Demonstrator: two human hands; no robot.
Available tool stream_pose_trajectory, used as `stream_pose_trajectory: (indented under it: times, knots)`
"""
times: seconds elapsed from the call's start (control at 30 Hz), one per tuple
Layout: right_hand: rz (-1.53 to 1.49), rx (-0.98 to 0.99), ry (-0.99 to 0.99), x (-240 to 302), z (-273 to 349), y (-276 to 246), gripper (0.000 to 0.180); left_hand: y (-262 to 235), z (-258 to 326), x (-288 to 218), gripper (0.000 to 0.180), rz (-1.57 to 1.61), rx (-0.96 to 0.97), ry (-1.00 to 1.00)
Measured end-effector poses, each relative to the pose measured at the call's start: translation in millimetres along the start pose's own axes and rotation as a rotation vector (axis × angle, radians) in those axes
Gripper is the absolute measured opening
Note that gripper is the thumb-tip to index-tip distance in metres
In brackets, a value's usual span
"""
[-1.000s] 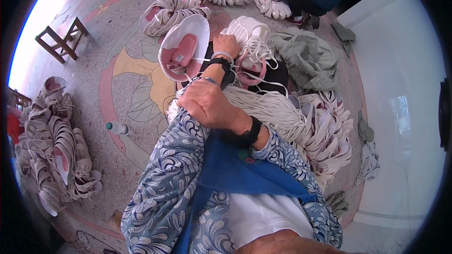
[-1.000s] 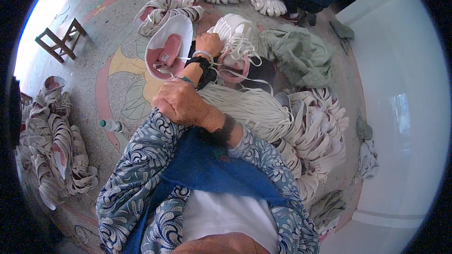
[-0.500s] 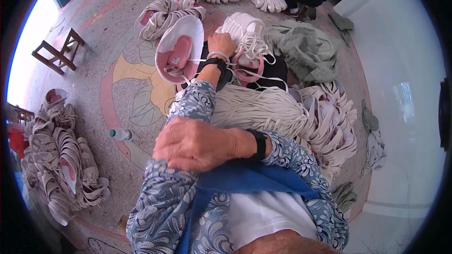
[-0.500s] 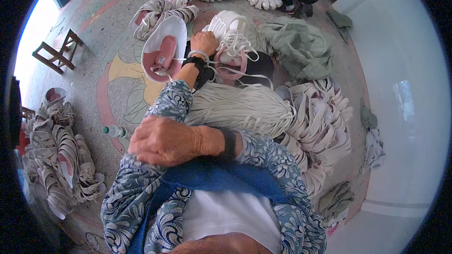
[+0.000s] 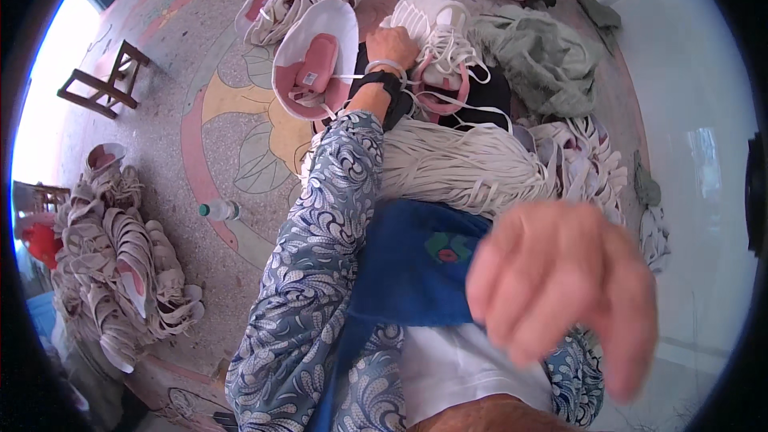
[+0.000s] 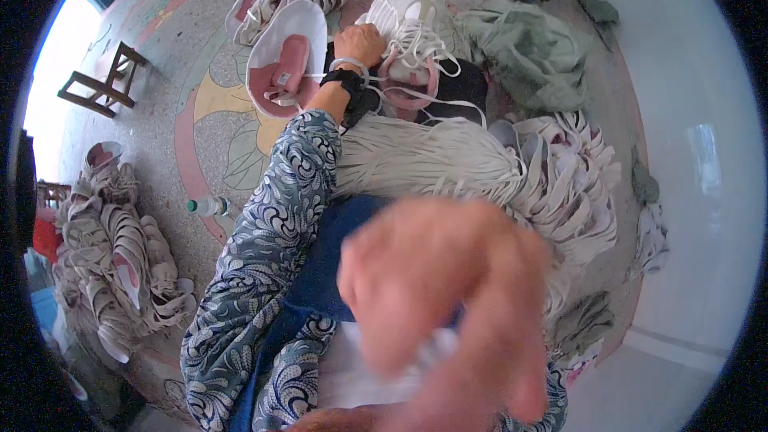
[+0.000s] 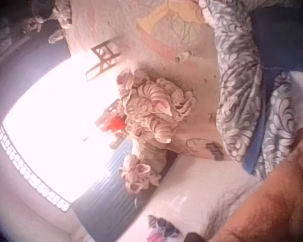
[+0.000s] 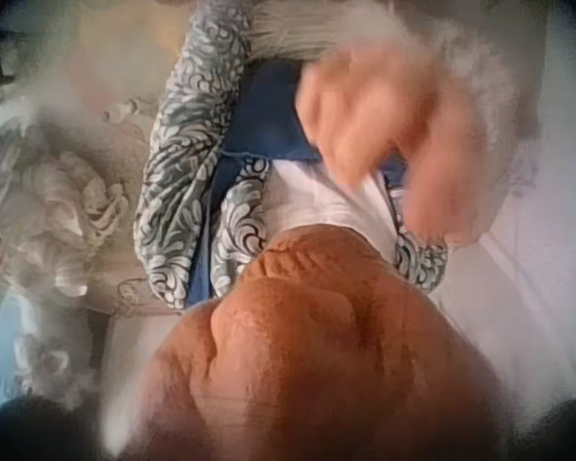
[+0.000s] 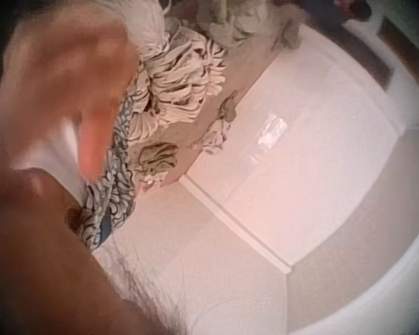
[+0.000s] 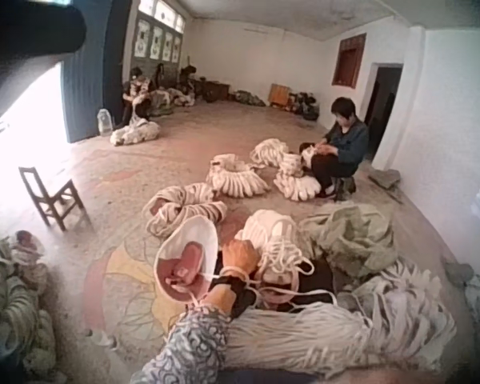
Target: The person sits on the floor and laces a white sneaker by hand, threading white shoelaces through the eyelets. The person pulls the laces tight and adjusts them repeatedly while surrounded by piles of similar shoes and loose laces.
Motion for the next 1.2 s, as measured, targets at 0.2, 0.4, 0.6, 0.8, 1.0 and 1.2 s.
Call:
stream_pose_trajectory:
  times: [0.2, 0.4, 0.6, 0.8, 1.0, 1.2]
  knots:
    - [-0.111, -0.142, -0.119, 12, 12, 33, 0.023, 1, -3, -3, 0.030, -0.007, 0.020, 0.036]
    - [-0.159, -0.086, -0.075, 14, 14, 10, 0.019, 2, 1, -2, 0.028, -0.063, -0.050, 0.167]
    - [-0.169, -0.166, -0.279, 5, 33, -12, 0.030, 4, 1, -8, 0.028, -0.090, 0.015, 0.245]
    - [-0.202, -0.208, -0.376, 16, 25, -34, 0.031, 1, 6, 2, 0.026, 0.019, 0.065, 0.182]
    - [-0.148, -0.228, -0.250, 16, 34, -72, 0.028, -20, 5, -4, 0.022, 0.281, -0.023, 0.440]
    - [-0.188, 0.015, 0.043, 9, 27, -138, 0.029, -156, 7, 36, 0.024, 0.942, 0.221, -0.087]
Point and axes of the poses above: each hand's wrist, its own z-axis away from the middle knuckle, its own y-axis out of the palm, x = y × z, the point moved 4 cm from there along -z, towards the middle knuckle, and after that the axes turned 10 degrees about y, right-handed, at the moved point
